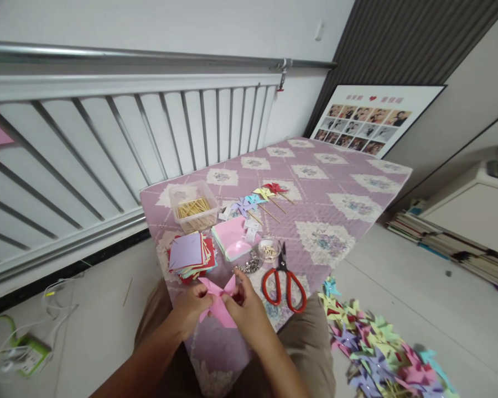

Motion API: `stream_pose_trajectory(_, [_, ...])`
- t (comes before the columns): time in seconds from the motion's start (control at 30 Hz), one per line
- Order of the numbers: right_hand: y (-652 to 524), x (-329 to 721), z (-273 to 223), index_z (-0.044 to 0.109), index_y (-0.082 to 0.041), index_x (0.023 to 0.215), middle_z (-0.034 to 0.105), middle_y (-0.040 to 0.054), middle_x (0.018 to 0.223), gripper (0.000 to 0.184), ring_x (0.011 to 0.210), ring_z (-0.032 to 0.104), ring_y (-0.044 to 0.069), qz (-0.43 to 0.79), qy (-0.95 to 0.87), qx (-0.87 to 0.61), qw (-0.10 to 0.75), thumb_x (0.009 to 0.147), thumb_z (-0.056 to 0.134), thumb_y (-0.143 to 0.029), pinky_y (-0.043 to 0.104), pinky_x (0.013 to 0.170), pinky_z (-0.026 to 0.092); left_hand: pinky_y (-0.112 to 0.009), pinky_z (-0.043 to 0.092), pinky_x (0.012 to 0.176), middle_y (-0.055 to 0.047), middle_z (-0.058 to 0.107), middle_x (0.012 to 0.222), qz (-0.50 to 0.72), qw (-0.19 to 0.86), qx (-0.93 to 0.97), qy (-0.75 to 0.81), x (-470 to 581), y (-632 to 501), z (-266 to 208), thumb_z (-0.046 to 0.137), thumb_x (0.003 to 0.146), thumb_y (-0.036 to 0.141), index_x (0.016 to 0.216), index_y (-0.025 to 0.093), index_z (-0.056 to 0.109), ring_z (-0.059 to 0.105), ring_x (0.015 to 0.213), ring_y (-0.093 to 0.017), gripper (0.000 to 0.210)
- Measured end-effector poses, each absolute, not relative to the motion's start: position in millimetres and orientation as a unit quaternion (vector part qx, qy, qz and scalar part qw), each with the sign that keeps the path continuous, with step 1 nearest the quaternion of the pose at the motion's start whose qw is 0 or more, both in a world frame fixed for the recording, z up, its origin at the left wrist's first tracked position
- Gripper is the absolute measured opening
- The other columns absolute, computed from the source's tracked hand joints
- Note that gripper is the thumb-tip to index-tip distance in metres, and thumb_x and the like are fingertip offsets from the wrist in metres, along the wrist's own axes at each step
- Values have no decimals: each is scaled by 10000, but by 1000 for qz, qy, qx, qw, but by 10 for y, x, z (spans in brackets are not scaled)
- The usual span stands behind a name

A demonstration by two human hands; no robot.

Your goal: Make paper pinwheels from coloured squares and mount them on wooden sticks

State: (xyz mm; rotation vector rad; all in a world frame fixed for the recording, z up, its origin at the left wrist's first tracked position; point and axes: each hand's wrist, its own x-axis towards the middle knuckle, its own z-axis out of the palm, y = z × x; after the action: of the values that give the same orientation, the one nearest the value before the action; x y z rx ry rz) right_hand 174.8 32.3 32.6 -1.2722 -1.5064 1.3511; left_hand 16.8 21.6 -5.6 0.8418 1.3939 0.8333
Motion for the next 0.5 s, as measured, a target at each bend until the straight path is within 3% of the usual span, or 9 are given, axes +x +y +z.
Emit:
stream_pose_trajectory(0.1, [410, 1856, 373, 523, -167, 1188, 528, -40, 700, 444, 568, 502, 129, 530, -565, -488, 403, 809, 605, -384, 245, 532, 423, -226, 323, 490, 42, 537, 545, 384, 594, 339, 621, 133, 278, -61, 550, 729, 195, 739, 175, 594, 450, 474, -105, 50])
stream_pose_trajectory(0.27, [679, 2155, 574, 628, -172, 926, 603, 10, 705, 253, 612, 552, 160, 413, -596, -560, 400, 821, 591, -399, 271, 576, 452, -219, 266, 464, 51, 509, 484, 376, 599, 319, 631, 108, 331, 11, 522, 766, 185, 716, 176, 566, 411, 426, -98, 67])
stream_pose_trajectory(0.43, [1054, 2229, 698, 613, -176, 822, 648, 31, 755, 262, 708, 602, 175, 247, -749, -568, 235, 912, 411, -316, 262, 646, 460, -213, 297, 472, 53, 506, 492, 387, 593, 312, 634, 135, 343, -40, 550, 763, 196, 670, 181, 534, 418, 436, -95, 95])
stream_pose_trajectory(0.5, [1202, 2162, 689, 626, -174, 806, 658, 26, 750, 226, 704, 596, 165, 226, -782, -553, 175, 893, 427, -237, 253, 645, 443, -214, 336, 491, 49, 523, 523, 399, 595, 309, 626, 141, 343, -89, 568, 754, 201, 677, 178, 538, 436, 456, -95, 86])
